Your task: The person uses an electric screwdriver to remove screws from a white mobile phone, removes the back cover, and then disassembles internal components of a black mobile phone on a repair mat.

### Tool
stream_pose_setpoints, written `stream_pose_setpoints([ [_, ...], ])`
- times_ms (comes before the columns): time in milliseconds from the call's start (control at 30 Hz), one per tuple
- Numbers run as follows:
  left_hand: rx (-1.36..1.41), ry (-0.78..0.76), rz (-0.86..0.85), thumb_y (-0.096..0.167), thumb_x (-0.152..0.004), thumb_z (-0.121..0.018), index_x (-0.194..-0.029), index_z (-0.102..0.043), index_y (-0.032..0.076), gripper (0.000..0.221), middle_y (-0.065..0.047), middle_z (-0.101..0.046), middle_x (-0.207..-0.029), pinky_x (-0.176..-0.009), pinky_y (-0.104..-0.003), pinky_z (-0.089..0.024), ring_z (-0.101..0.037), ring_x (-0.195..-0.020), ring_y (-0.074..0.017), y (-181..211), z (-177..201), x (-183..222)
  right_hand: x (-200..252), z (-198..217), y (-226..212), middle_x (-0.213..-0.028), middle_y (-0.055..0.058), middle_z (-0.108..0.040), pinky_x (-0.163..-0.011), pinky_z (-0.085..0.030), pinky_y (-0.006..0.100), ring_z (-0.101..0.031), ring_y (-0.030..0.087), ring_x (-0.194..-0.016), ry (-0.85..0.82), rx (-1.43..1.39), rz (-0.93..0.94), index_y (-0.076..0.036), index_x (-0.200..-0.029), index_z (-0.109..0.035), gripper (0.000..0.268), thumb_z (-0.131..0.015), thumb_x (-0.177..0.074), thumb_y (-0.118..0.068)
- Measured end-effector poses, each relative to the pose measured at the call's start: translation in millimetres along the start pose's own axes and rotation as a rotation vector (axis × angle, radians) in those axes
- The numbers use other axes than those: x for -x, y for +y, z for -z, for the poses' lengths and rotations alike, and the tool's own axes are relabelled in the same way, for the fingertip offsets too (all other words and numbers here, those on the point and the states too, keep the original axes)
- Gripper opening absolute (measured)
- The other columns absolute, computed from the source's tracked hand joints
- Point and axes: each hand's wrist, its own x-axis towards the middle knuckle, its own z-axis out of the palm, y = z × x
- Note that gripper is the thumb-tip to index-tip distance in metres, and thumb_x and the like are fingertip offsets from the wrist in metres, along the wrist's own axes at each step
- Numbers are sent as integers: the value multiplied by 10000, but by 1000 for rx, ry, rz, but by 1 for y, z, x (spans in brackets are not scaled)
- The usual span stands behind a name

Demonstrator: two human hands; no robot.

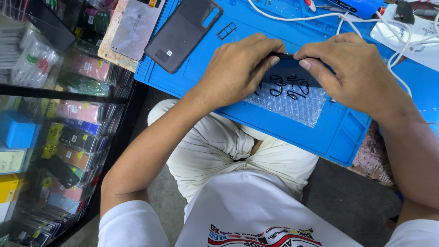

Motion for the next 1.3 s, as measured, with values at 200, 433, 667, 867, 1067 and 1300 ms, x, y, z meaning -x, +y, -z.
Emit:
stream_pose_setpoints([
  [200, 11, -24, 32, 141, -1063, -650, -1236, -617, 85, 185, -88, -676, -1076, -769, -415, -544, -693, -926, -291, 9, 0, 4, -2, 2, -10, -907, 64, -743, -941, -536, 396, -702, 228, -855, 39, -50, 15, -76, -1142, -748, 127, -719, -1034, -136],
  [433, 111, -92, 43, 129, -1062, -659, -1232, -605, 50, 195, -119, -657, -1093, -819, -407, -558, -689, -944, -286, 9, 6, 5, -3, 4, -15, -990, 83, -747, -938, -539, 398, -703, 246, -890, 48, -23, 49, -54, -1131, -744, 121, -724, -1025, -109],
  [667, 84, -96, 4, 110, -1046, -667, -1227, -604, 48, 201, -123, -656, -1108, -844, -409, -562, -687, -990, -304, 9, 5, 5, -7, 8, -21, -934, 112, -753, -928, -549, 436, -708, 267, -841, 41, 4, 80, -25, -1053, -743, 121, -740, -944, -77],
  [867, 70, -57, -14, 86, -1043, -664, -1225, -612, 49, 192, -115, -662, -1103, -854, -416, -560, -683, -1004, -314, 10, 1, 7, 2, 5, -12, -1010, 69, -755, -1026, -554, 387, -726, 267, -1047, 21, 35, 73, -83, -1164, -755, 165, -737, -1005, -122],
  [1067, 47, -46, -7, 82, -1044, -664, -1235, -618, 53, 199, -107, -664, -1077, -861, -411, -560, -682, -984, -297, 12, 0, 9, -2, 9, -19, -976, 105, -760, -892, -557, 410, -723, 283, -938, 34, -18, 43, -31, -1048, -746, 125, -746, -933, -79],
  [1300, 32, -32, -23, 84, -1042, -660, -1242, -614, 48, 208, -111, -663, -1085, -864, -408, -555, -679, -988, -298, 10, -2, 10, -3, 11, -19, -1029, 98, -755, -928, -568, 406, -721, 266, -981, 25, -6, 67, -44, -1097, -750, 147, -735, -962, -100],
])
